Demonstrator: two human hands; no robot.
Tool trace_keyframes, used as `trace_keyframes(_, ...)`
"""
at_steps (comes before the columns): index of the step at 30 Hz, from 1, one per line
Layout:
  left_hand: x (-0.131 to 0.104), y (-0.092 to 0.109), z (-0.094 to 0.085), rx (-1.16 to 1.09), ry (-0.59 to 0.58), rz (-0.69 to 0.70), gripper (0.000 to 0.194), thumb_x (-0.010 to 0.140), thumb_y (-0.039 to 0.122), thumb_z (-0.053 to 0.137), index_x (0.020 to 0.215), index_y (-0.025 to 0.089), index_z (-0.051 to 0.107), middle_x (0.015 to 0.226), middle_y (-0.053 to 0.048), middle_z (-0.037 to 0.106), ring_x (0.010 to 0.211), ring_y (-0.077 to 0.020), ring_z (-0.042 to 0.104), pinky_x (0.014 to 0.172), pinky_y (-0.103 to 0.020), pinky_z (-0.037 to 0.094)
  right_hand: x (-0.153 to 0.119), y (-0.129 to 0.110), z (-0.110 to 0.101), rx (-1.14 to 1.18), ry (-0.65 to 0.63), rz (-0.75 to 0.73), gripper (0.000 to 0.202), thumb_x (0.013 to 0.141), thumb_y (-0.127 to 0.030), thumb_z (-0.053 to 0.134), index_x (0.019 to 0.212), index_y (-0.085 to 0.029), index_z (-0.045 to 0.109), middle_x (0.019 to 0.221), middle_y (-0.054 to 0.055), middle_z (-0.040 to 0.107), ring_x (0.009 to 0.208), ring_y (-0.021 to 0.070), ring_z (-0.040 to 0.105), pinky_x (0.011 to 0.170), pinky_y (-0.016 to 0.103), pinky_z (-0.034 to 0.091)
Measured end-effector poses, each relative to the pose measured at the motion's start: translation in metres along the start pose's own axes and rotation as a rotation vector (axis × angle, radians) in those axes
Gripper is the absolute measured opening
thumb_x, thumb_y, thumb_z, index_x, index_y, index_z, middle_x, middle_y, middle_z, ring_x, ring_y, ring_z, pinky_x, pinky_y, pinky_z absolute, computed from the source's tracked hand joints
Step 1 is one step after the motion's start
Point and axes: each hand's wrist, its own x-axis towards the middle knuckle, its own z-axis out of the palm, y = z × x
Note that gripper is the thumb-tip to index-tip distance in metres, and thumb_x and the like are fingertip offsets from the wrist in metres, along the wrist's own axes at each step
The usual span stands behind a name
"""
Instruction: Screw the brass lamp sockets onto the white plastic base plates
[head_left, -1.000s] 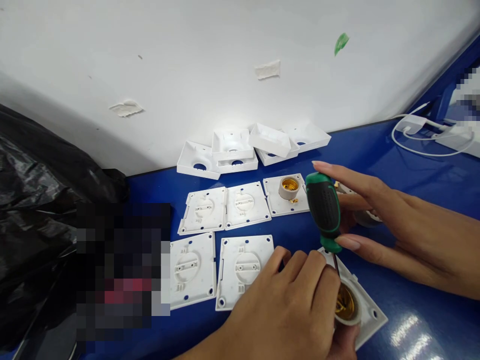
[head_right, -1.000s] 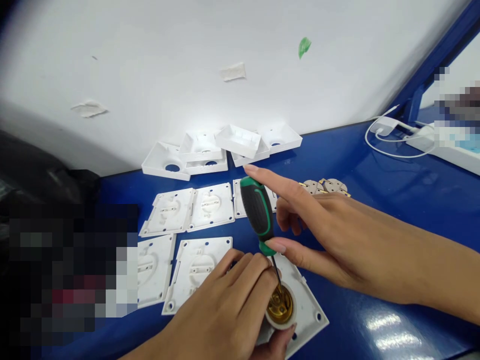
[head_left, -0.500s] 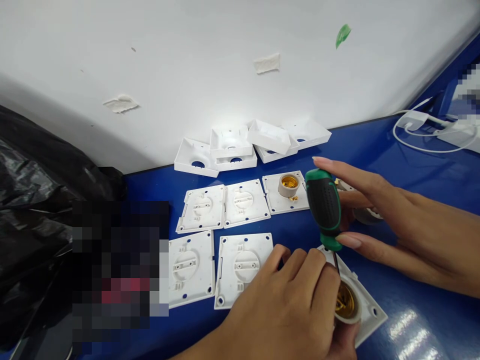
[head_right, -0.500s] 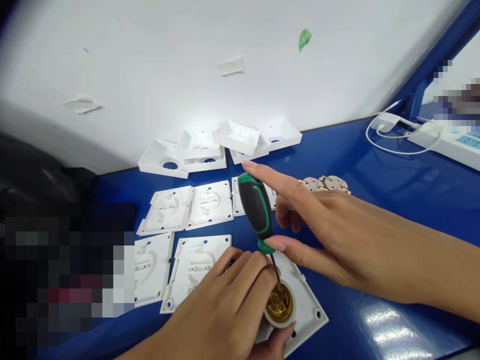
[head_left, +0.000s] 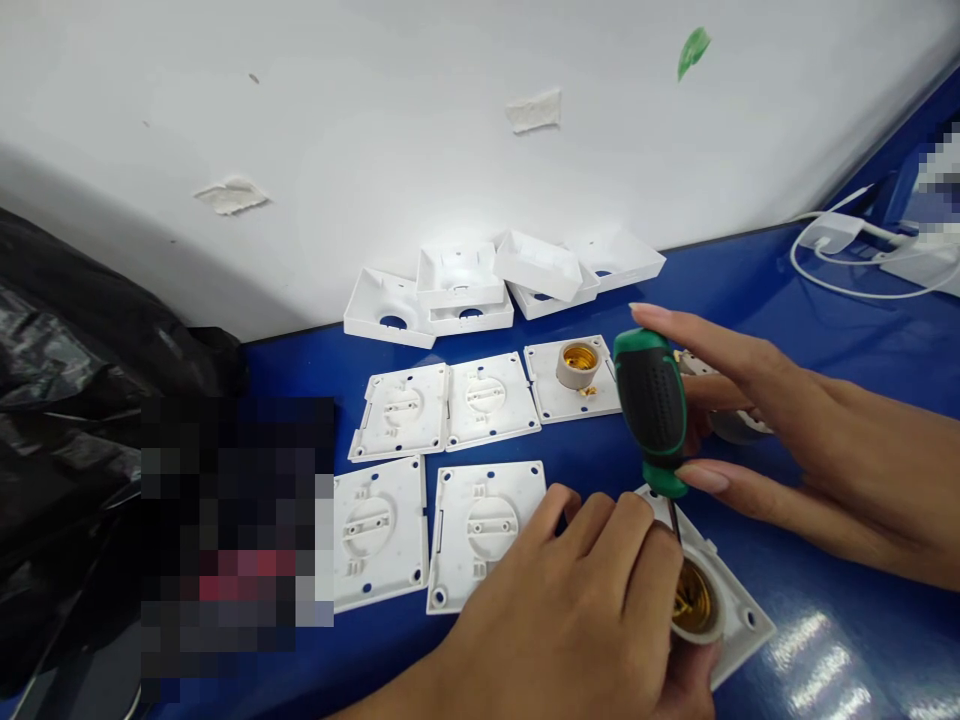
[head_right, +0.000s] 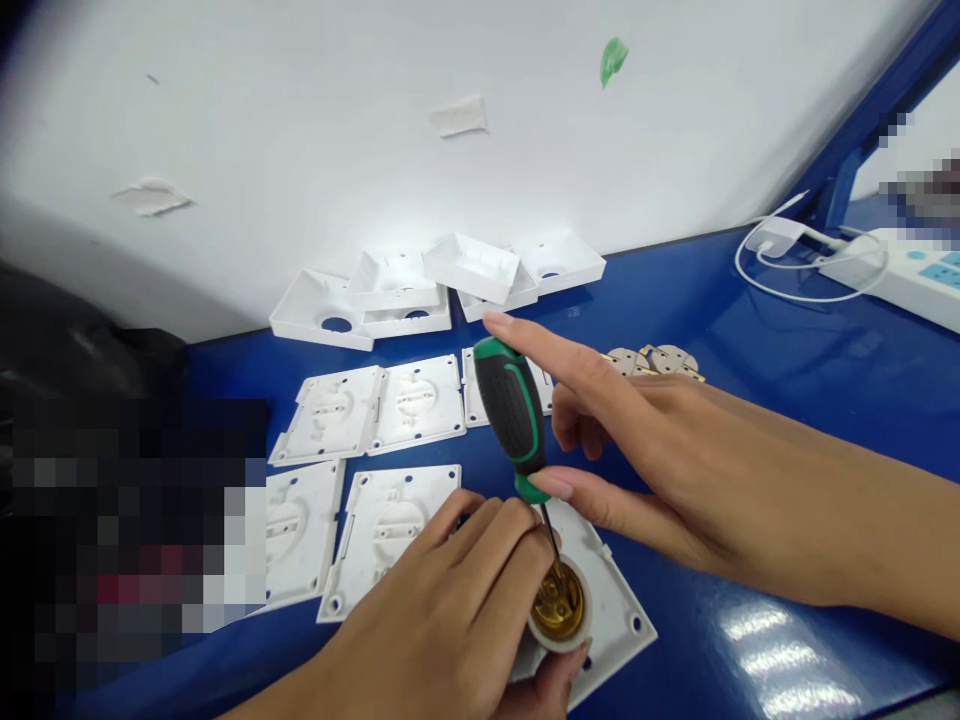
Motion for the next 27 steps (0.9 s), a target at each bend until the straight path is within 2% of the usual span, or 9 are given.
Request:
trace_keyframes(4, 0.0001, 0.0011, 0.0006, 0.004, 0.01, -0.011, 0.017, 0.097, 0.029, 0.057, 0.096, 0.012, 0.061, 0.09, -0.006, 0.063, 0.08, -0.0247, 0.062, 0.075, -0.04, 0.049, 0.0004, 0.0007, -0.0004, -0.043, 0.009, -0.008, 0.074, 0.106, -0.059, 0.033, 0.167, -0.033, 0.0, 0.119, 0.002, 0.079, 0.088, 0.0274, 0.08, 0.056, 0.033, 0.066)
trace_keyframes(11, -0.0001, 0.0, 0.001, -0.023, -0.016, -0.013, 0.017, 0.097, 0.028, 0.057, 0.099, 0.012, 0.06, 0.092, -0.006, 0.064, 0.082, -0.0244, 0.063, 0.075, -0.04, 0.049, -0.0004, 0.0021, -0.0006, 0.005, 0.02, -0.032, 0.074, 0.106, -0.057, 0.034, 0.166, -0.034, -0.002, 0.112, -0.001, 0.079, 0.089, 0.0252, 0.08, 0.064, 0.031, 0.065)
trace_keyframes(15, 0.0003, -0.0003, 0.0, -0.043, -0.045, -0.018, 0.019, 0.097, 0.029, 0.056, 0.101, 0.012, 0.061, 0.094, -0.007, 0.065, 0.086, -0.0253, 0.064, 0.078, -0.041, 0.05, 0.0006, 0.0017, -0.0013, 0.052, -0.014, -0.026, 0.075, 0.106, -0.054, 0.037, 0.166, -0.036, -0.003, 0.113, -0.001, 0.079, 0.087, 0.0251, 0.08, 0.063, 0.031, 0.065)
trace_keyframes(27, -0.001, 0.0018, -0.0008, -0.041, -0.06, -0.029, 0.017, 0.096, 0.028, 0.058, 0.102, 0.012, 0.06, 0.095, -0.006, 0.064, 0.088, -0.026, 0.064, 0.078, -0.042, 0.05, 0.0018, 0.003, 0.001, -0.05, -0.001, -0.016, 0.076, 0.106, -0.058, 0.034, 0.166, -0.034, -0.004, 0.106, 0.0, 0.079, 0.08, 0.0252, 0.079, 0.058, 0.03, 0.064)
